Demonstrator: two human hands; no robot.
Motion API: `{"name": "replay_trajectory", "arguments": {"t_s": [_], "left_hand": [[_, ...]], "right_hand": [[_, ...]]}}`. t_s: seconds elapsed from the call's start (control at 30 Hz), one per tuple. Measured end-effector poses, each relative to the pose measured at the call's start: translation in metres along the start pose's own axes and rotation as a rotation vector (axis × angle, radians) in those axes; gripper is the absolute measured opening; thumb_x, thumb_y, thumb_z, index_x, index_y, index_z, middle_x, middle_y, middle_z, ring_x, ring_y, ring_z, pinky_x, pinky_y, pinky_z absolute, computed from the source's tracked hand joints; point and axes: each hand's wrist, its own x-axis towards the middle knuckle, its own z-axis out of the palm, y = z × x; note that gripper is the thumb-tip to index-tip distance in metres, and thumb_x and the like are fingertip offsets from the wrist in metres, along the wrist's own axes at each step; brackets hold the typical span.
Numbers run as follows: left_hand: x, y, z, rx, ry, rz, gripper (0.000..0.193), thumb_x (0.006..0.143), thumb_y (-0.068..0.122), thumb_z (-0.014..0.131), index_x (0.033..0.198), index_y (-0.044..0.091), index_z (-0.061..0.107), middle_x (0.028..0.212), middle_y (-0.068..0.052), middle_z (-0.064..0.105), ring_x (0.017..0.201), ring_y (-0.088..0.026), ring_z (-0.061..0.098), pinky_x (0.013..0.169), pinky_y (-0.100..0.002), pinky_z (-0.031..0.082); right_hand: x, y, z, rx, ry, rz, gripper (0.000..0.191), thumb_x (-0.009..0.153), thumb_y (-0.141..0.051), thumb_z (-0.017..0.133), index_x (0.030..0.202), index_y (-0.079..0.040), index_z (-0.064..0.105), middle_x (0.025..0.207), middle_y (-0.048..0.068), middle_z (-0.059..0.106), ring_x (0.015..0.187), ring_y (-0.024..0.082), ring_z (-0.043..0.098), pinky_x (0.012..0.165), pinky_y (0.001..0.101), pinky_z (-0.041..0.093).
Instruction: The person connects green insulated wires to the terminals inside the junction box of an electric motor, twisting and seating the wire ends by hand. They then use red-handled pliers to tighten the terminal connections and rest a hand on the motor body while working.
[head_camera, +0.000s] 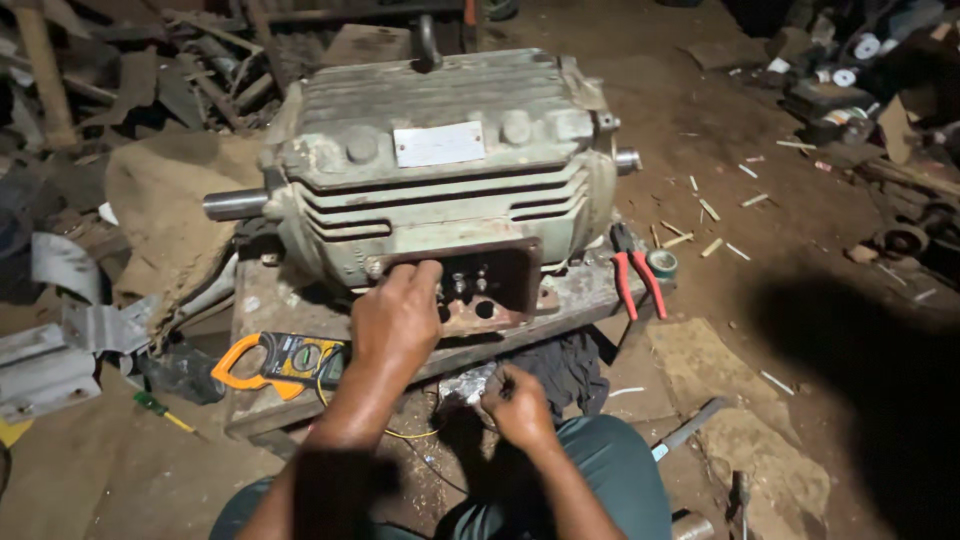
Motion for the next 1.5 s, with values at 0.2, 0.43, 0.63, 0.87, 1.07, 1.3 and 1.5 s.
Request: {"name": "replay_trajectory", "arguments": {"t_s": [0.2, 0.43, 0.63, 0.87, 1.07, 1.3, 1.5], "left_hand": [[-0.038, -0.003, -0.017, -0.211, -0.030, -0.118, 0.013, 0.094, 0.014, 0.062, 0.106, 0.010, 0.061, 0.095, -0.016, 0.069, 0.075, -0.040, 0.070, 0.061, -0.052, 0.054], [-0.091, -0.088, -0.023, 0.029, -0.043, -0.545, 0.025, 0.091, 0.022, 0.065, 0.114, 0.011, 0.066, 0.102, -0.019, 0.073, 0.092, -0.044, 0.069, 0.078, -0.055, 0.054], [-0.055, -0.142, -0.001, 0.036, -0.260, -0.609, 0.041, 0.083, 0.018, 0.065, 0.124, 0.015, 0.068, 0.104, -0.024, 0.072, 0.098, -0.046, 0.068, 0.082, -0.057, 0.053], [-0.068, -0.151, -0.010, -0.054, -0.137, -0.743, 0.029, 0.091, 0.020, 0.060, 0.117, 0.017, 0.073, 0.103, -0.022, 0.075, 0.099, -0.044, 0.070, 0.087, -0.054, 0.055], [-0.074, -0.107, -0.043, -0.121, -0.038, -0.579, 0.043, 0.086, 0.028, 0.071, 0.126, 0.012, 0.062, 0.107, -0.020, 0.072, 0.100, -0.044, 0.068, 0.085, -0.053, 0.054], [-0.027, -0.048, -0.042, -0.183, 0.105, -0.093, 0.094, 0.077, 0.033, 0.084, 0.150, 0.004, 0.034, 0.153, -0.029, 0.036, 0.141, -0.048, 0.038, 0.114, -0.058, 0.038], [0.007, -0.032, -0.028, -0.126, 0.129, -0.077, 0.110, 0.068, 0.037, 0.090, 0.155, 0.009, 0.028, 0.159, -0.028, 0.027, 0.148, -0.048, 0.024, 0.117, -0.064, 0.025]], "right_hand": [[0.004, 0.006, 0.000, -0.016, 0.047, -0.105, 0.004, 0.075, -0.001, 0.070, 0.076, -0.001, 0.065, 0.069, 0.006, 0.066, 0.067, 0.013, 0.061, 0.067, 0.0317, 0.053], [0.007, 0.003, 0.000, -0.024, -0.042, 0.124, 0.012, 0.078, -0.004, 0.071, 0.090, -0.004, 0.074, 0.072, 0.003, 0.072, 0.065, 0.011, 0.065, 0.063, 0.0283, 0.052], [0.005, 0.010, 0.002, -0.025, -0.048, 0.058, 0.009, 0.078, -0.004, 0.072, 0.086, -0.002, 0.073, 0.071, 0.003, 0.070, 0.065, 0.010, 0.062, 0.063, 0.0287, 0.052], [0.005, 0.010, -0.005, -0.056, -0.009, 0.042, 0.005, 0.078, -0.001, 0.071, 0.083, -0.002, 0.072, 0.069, 0.002, 0.068, 0.065, 0.009, 0.061, 0.063, 0.0274, 0.052], [0.008, -0.062, -0.003, 0.008, 0.076, 0.020, 0.008, 0.086, -0.007, 0.076, 0.087, -0.001, 0.071, 0.068, 0.005, 0.065, 0.063, 0.010, 0.056, 0.057, 0.0290, 0.047], [0.031, -0.176, -0.005, -0.108, 0.209, -0.051, 0.013, 0.089, -0.014, 0.075, 0.098, -0.005, 0.075, 0.076, 0.009, 0.074, 0.058, 0.021, 0.065, 0.054, 0.0357, 0.050], [0.050, -0.207, 0.002, -0.472, 0.433, -0.608, 0.016, 0.081, -0.013, 0.079, 0.095, -0.007, 0.075, 0.092, 0.014, 0.075, 0.081, 0.035, 0.073, 0.071, 0.0408, 0.057]]}}
